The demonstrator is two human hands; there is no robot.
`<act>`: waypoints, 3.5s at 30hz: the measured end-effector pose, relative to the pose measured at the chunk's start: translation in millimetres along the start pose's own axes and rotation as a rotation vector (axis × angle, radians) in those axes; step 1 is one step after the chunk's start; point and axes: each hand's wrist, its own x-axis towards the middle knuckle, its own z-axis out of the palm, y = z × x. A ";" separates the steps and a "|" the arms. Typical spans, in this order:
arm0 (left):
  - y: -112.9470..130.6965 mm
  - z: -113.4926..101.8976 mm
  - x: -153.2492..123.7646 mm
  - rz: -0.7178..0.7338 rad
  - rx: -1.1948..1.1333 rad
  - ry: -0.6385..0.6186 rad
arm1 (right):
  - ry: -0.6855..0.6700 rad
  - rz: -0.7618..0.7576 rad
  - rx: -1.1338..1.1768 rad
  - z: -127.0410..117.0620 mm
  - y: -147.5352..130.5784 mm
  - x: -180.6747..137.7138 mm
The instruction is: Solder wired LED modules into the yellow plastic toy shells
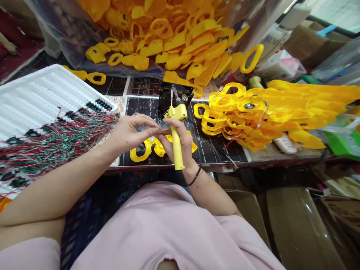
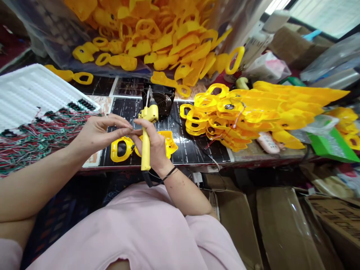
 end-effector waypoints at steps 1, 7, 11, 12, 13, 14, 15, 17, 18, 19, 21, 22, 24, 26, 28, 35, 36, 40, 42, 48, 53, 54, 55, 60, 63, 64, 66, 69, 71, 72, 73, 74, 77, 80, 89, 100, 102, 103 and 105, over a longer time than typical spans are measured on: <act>1.0 3.0 0.7 -0.025 -0.030 -0.011 | 0.000 0.017 -0.010 -1.3 -0.3 0.5; 8.0 18.9 11.0 -0.147 -0.152 0.084 | 0.080 0.062 -0.033 -25.3 -1.2 3.2; 3.7 29.4 16.5 -0.204 -0.150 0.090 | 0.195 0.045 -0.073 -51.5 2.1 -4.1; 2.3 32.0 17.3 -0.211 -0.180 0.093 | 0.216 0.037 -0.088 -57.8 3.3 -7.6; 1.3 34.3 18.0 -0.216 -0.229 0.102 | 0.235 0.023 -0.100 -63.9 4.3 -11.6; 0.9 36.4 18.9 -0.221 -0.293 0.113 | 0.251 0.008 -0.108 -69.8 5.4 -15.9; 1.1 38.3 20.0 -0.225 -0.367 0.128 | 0.263 -0.008 -0.117 -75.5 6.2 -20.5; 2.9 42.1 22.6 -0.233 -0.494 0.159 | 0.277 -0.033 -0.160 -86.6 7.6 -30.1; 3.8 44.2 23.9 -0.238 -0.530 0.160 | 0.282 -0.044 -0.195 -92.1 8.1 -34.8; 4.3 46.4 25.0 -0.241 -0.543 0.155 | 0.285 -0.052 -0.237 -97.6 8.4 -39.4; 3.3 51.3 26.0 -0.235 -0.496 0.140 | 0.270 -0.059 -0.305 -108.7 8.4 -47.7; 1.7 53.8 25.8 -0.228 -0.425 0.113 | 0.260 -0.064 -0.322 -114.3 7.8 -51.2; -3.2 58.3 24.6 -0.197 -0.217 0.022 | 0.219 -0.088 -0.316 -125.4 4.2 -56.5; -9.8 62.7 23.5 -0.140 0.010 -0.097 | 0.157 -0.113 -0.285 -135.7 -2.9 -60.1; -18.0 67.9 23.5 -0.032 0.207 -0.164 | 0.109 -0.088 -0.281 -144.4 -12.6 -63.1; -49.0 91.0 22.3 0.313 0.704 -0.133 | 0.340 -0.055 -0.503 -159.3 -28.9 -72.7; -50.8 93.6 21.3 0.329 0.726 -0.113 | 0.313 -0.084 -0.524 -159.7 -27.9 -72.3; -52.6 101.0 17.7 0.369 0.751 -0.076 | 0.044 -0.160 -0.510 -155.7 -20.7 -67.7; -52.8 103.3 16.8 0.370 0.750 -0.079 | 0.006 -0.176 -0.501 -151.2 -16.4 -66.0; -53.8 105.1 16.5 0.361 0.717 -0.080 | -0.006 -0.256 -0.465 -142.1 -7.9 -64.1; -53.7 106.9 17.7 0.376 0.734 -0.064 | -0.055 -0.273 -0.514 -140.8 -6.1 -59.7; -53.5 107.4 18.0 0.370 0.735 -0.065 | -0.075 -0.289 -0.518 -140.5 -5.8 -58.3; -53.4 107.7 18.3 0.362 0.734 -0.068 | -0.093 -0.308 -0.521 -140.3 -5.5 -57.0; -53.6 107.9 19.0 0.362 0.752 -0.077 | -0.103 -0.355 -0.544 -144.3 -11.1 -53.7; -54.2 106.9 18.9 0.385 0.760 -0.083 | -0.020 -0.289 -0.563 -150.2 -18.3 -56.0; -54.2 106.5 18.9 0.390 0.760 -0.083 | -0.001 -0.272 -0.565 -151.7 -19.9 -57.3; -54.2 106.1 18.8 0.392 0.759 -0.081 | 0.011 -0.256 -0.560 -152.9 -21.1 -60.2; -53.8 105.9 18.9 0.370 0.756 -0.086 | 0.013 -0.247 -0.524 -151.8 -19.0 -63.3; -53.5 105.9 18.9 0.357 0.763 -0.094 | 0.018 -0.235 -0.525 -150.8 -17.6 -64.1; -53.4 105.8 18.9 0.354 0.767 -0.099 | 0.013 -0.233 -0.534 -150.6 -17.3 -64.1; -53.3 105.7 19.0 0.352 0.769 -0.103 | 0.009 -0.229 -0.548 -150.4 -17.2 -63.9; -53.3 105.6 19.0 0.351 0.770 -0.106 | 0.005 -0.224 -0.563 -150.3 -17.2 -63.6; -53.6 104.8 19.1 0.345 0.752 -0.114 | -0.002 -0.213 -0.588 -148.8 -16.6 -62.3; -54.0 104.4 19.3 0.363 0.736 -0.102 | -0.005 -0.267 -0.545 -144.6 -13.4 -60.5; -51.7 106.4 20.5 0.326 0.697 -0.103 | -0.071 -0.335 -0.484 -137.3 -5.9 -53.0; -54.0 105.9 20.4 0.341 0.705 -0.105 | 0.025 -0.235 -0.549 -154.4 -16.2 -59.5; -53.7 106.0 20.4 0.341 0.714 -0.104 | 0.023 -0.188 -0.570 -153.4 -15.8 -61.4; -53.6 106.0 20.4 0.342 0.715 -0.103 | 0.027 -0.169 -0.578 -153.1 -15.8 -62.3; -53.9 105.9 20.6 0.353 0.721 -0.100 | 0.040 -0.163 -0.577 -153.0 -16.1 -63.7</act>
